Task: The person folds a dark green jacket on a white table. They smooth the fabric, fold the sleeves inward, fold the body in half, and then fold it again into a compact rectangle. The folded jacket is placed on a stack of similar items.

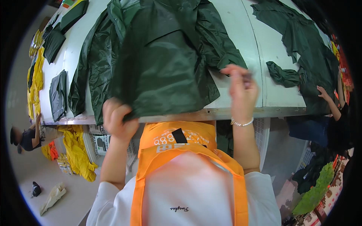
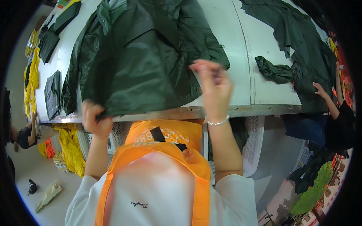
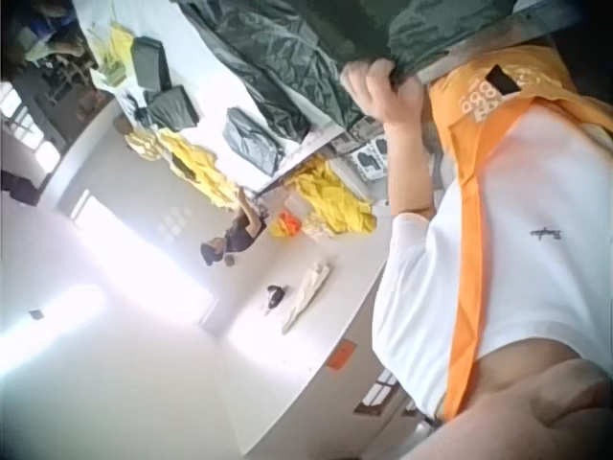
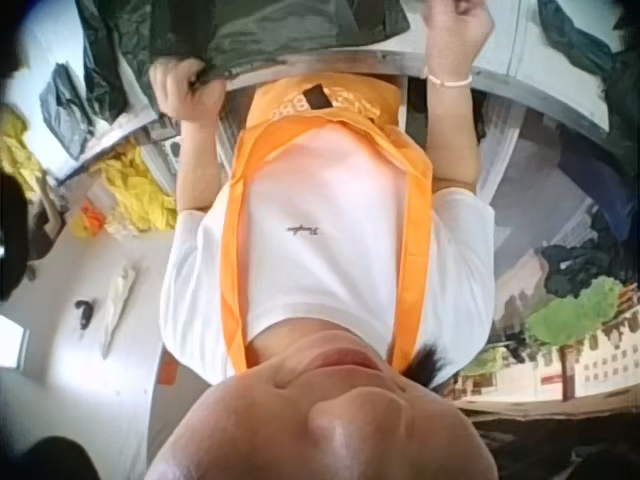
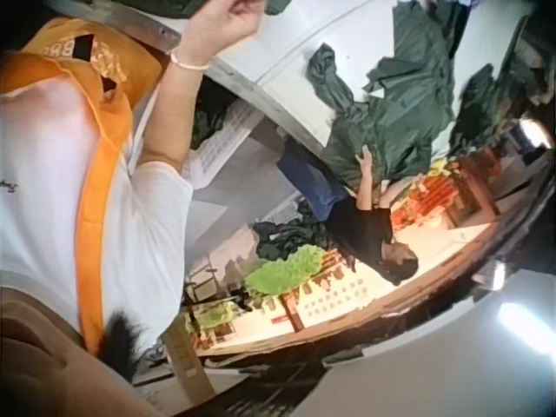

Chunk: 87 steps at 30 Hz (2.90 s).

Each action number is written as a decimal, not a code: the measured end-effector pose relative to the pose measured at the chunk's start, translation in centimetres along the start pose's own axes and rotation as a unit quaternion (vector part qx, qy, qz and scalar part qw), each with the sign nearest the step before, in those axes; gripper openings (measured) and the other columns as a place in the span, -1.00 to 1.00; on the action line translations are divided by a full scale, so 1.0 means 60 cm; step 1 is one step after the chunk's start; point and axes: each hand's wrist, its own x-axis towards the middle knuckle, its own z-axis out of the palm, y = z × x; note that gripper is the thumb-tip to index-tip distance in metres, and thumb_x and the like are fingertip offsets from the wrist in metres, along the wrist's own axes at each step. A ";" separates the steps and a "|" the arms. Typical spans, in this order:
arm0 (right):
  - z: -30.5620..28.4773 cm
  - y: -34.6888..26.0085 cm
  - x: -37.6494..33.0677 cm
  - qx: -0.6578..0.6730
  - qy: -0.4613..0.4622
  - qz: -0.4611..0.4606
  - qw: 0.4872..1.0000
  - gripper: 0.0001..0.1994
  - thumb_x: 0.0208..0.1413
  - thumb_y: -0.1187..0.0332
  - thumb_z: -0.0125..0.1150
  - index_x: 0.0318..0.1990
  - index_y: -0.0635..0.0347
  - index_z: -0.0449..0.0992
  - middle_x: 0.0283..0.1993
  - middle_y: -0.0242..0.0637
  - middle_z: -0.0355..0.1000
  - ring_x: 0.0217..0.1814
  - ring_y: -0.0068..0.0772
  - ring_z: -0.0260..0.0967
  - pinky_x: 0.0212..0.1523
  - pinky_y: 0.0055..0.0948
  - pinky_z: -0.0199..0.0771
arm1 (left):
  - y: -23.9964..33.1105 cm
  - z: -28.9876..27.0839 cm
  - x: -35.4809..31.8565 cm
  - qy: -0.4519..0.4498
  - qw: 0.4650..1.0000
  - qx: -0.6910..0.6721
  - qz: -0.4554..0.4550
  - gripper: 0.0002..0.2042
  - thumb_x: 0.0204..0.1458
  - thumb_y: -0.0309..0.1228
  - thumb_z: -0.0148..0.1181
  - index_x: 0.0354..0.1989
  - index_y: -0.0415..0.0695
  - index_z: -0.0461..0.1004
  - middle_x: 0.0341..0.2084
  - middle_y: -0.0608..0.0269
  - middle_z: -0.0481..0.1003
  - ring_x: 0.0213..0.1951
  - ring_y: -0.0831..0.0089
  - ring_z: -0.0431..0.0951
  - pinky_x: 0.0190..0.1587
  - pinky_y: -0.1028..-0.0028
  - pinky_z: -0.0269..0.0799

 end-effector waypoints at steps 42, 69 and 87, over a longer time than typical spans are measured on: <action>0.045 0.122 0.085 -0.127 -0.161 0.061 0.977 -0.77 -0.10 0.47 0.36 -0.26 0.29 0.48 -0.34 -0.52 0.38 -0.60 -0.83 -0.04 -0.57 -0.75 0.00 | -0.048 0.155 0.064 -0.229 0.622 -0.610 -0.435 -0.68 -0.10 -0.59 0.28 -0.16 -0.22 0.33 -0.33 0.35 0.48 -0.27 0.66 0.47 -0.19 0.63 0.39; 0.071 0.046 0.048 -0.203 -0.237 -0.088 0.946 -0.82 0.12 0.40 0.12 -0.19 0.24 0.31 -0.36 -0.28 0.31 -0.39 -0.48 0.31 -0.35 -0.52 0.35 | -0.039 0.175 0.085 -0.216 0.612 -0.601 -0.467 -0.80 0.13 -0.41 0.00 -0.15 -0.25 0.42 -0.34 0.40 0.50 -0.27 0.71 0.45 -0.18 0.67 0.35; 0.080 0.031 0.071 -0.302 -0.245 -0.191 0.901 -0.82 0.02 0.38 0.24 -0.29 0.21 0.38 -0.33 -0.29 0.36 -0.38 -0.34 0.43 -0.40 -0.50 0.46 | -0.029 0.177 0.098 -0.242 0.659 -0.550 -0.452 -0.83 0.14 -0.41 0.00 -0.25 -0.26 0.45 -0.49 0.50 0.42 -0.41 0.78 0.31 -0.35 0.70 0.26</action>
